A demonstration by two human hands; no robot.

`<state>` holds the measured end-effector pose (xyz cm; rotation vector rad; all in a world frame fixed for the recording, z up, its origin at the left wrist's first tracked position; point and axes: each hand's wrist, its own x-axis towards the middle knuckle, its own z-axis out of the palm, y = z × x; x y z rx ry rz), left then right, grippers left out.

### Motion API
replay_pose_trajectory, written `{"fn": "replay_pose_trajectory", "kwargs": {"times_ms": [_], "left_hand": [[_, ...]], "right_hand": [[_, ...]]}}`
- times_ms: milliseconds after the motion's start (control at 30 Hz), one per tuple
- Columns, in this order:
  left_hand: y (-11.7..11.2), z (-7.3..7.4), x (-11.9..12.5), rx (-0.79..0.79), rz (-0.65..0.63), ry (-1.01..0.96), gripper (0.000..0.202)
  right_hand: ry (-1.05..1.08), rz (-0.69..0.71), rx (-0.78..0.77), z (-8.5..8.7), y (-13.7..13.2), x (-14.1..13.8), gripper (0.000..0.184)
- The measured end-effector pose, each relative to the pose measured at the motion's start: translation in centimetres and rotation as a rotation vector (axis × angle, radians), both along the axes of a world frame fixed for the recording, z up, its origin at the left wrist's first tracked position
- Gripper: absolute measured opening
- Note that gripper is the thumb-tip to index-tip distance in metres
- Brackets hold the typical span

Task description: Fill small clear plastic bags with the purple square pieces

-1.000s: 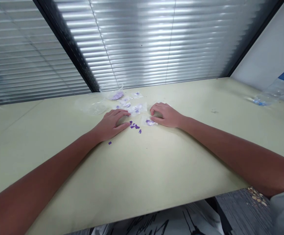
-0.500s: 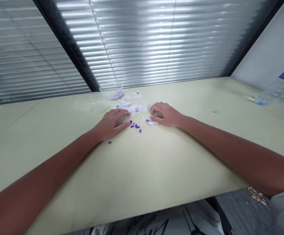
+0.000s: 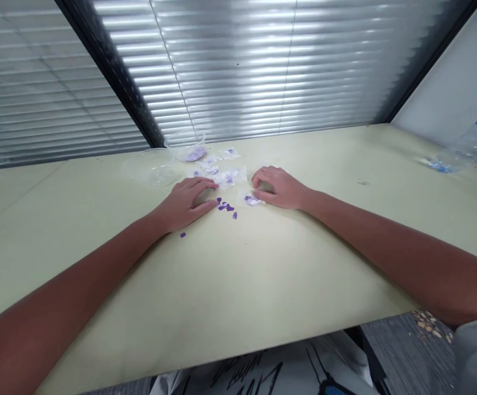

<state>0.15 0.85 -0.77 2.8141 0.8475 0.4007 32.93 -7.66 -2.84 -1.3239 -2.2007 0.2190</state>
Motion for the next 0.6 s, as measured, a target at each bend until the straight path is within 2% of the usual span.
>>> {"fn": "replay_pose_trajectory", "kwargs": {"times_ms": [600], "left_hand": [[-0.26, 0.14, 0.20, -0.001, 0.004, 0.009, 0.051]], "right_hand": [[0.008, 0.009, -0.002, -0.02, 0.02, 0.18, 0.015]]}}
